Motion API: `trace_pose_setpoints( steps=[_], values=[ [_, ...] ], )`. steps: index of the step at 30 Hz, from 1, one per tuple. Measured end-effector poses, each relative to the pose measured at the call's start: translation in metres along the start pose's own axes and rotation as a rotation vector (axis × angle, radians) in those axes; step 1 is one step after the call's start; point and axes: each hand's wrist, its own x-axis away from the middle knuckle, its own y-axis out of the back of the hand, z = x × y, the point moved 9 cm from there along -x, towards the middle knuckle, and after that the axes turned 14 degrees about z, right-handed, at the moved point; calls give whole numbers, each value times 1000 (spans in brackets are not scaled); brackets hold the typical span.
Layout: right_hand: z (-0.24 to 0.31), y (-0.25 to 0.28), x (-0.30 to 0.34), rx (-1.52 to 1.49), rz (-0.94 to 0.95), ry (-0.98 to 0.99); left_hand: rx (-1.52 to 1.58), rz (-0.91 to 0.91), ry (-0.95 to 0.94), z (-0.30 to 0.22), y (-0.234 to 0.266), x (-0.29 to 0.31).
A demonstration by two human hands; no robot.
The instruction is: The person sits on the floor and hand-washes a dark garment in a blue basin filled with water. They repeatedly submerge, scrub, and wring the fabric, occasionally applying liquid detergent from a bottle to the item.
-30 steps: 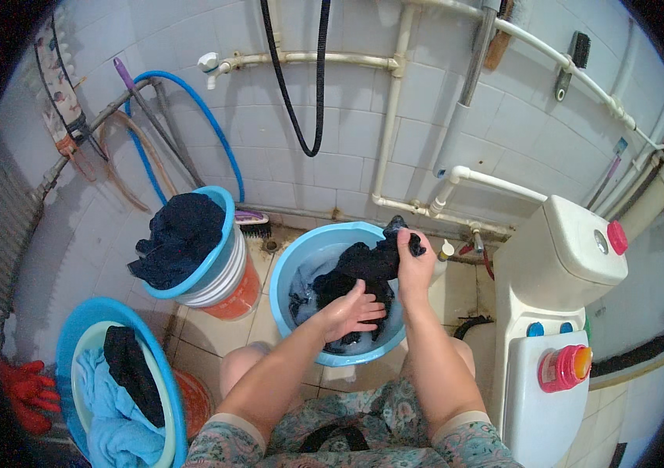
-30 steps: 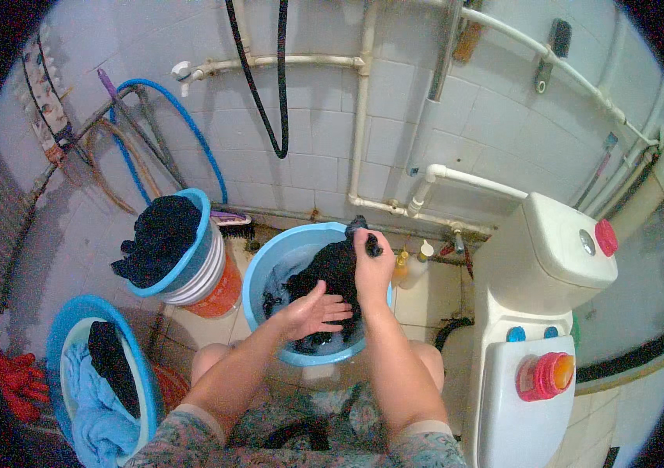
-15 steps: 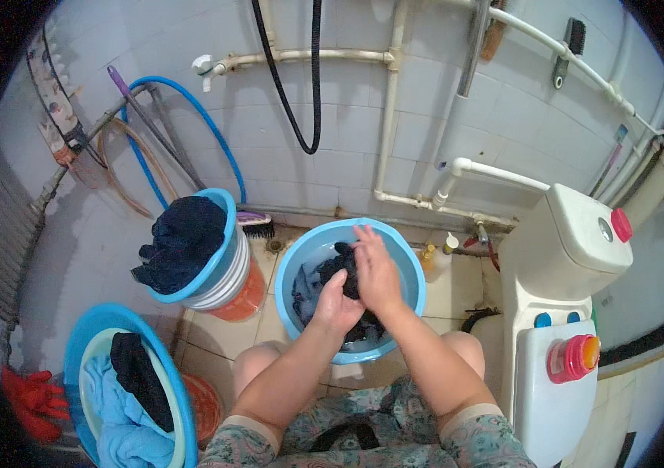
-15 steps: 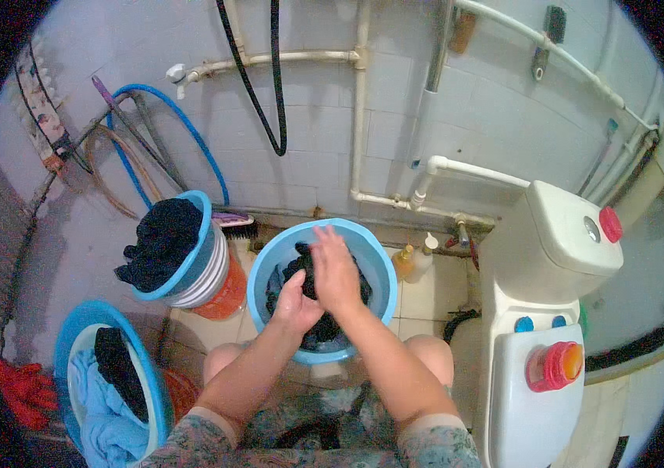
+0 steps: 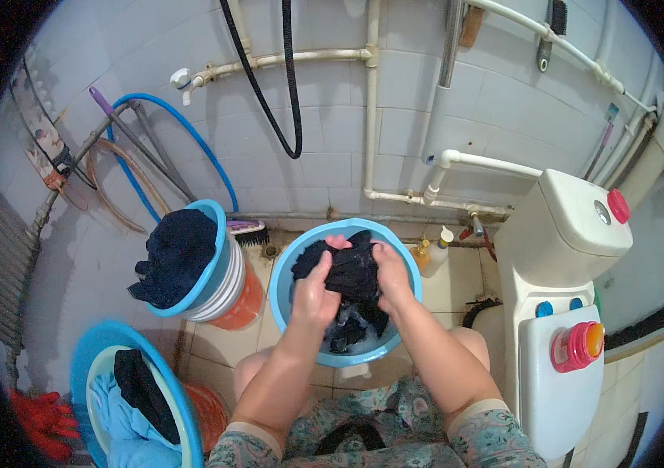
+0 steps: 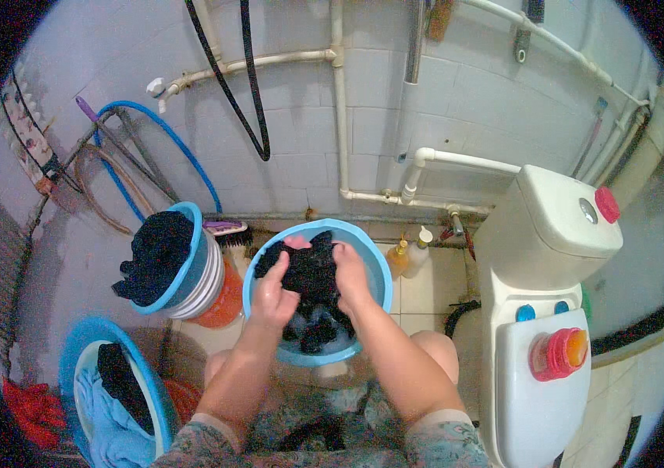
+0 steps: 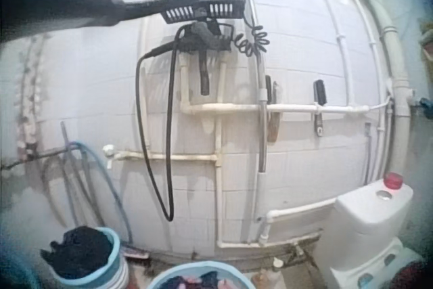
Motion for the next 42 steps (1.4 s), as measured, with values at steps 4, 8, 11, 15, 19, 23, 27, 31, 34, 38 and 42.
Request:
trace_pose_setpoints(
  steps=[4, 8, 11, 15, 19, 23, 27, 31, 34, 38, 42],
  values=[
    [6, -56, 25, -410, 298, -90, -362, 146, -233, -60, -51, 3],
    [-19, -67, 30, -596, 354, -226, -583, 328, -458, -79, -103, 11],
    [8, -85, 45, -752, 580, -196, -961, 250, -392, -80, -67, -1],
    [-8, -54, 29, -680, 255, -235, -603, 15, -157, -53, 11, -13],
    [13, 12, 5, -463, -87, 96, -202, -31, 354, 26, 25, 4],
    [80, -33, 45, 726, -144, 525, 260, 37, 496, 62, -6, 17],
    [18, -128, 91, 1159, 555, 814, 292, -96, 445, 55, 15, 8],
    [33, -121, 70, 1349, 448, 865, 163, 68, 195, 49, 23, 9],
    [43, -62, 22, 1257, 120, 558, 128, -172, 249, 59, 26, 15],
    [20, -66, 29, 1226, 175, 562, -118, 115, -16, 38, 41, 5],
    [20, -64, 32, 1231, 157, 625, -24, 67, 28, 41, 26, 15]
  ],
)
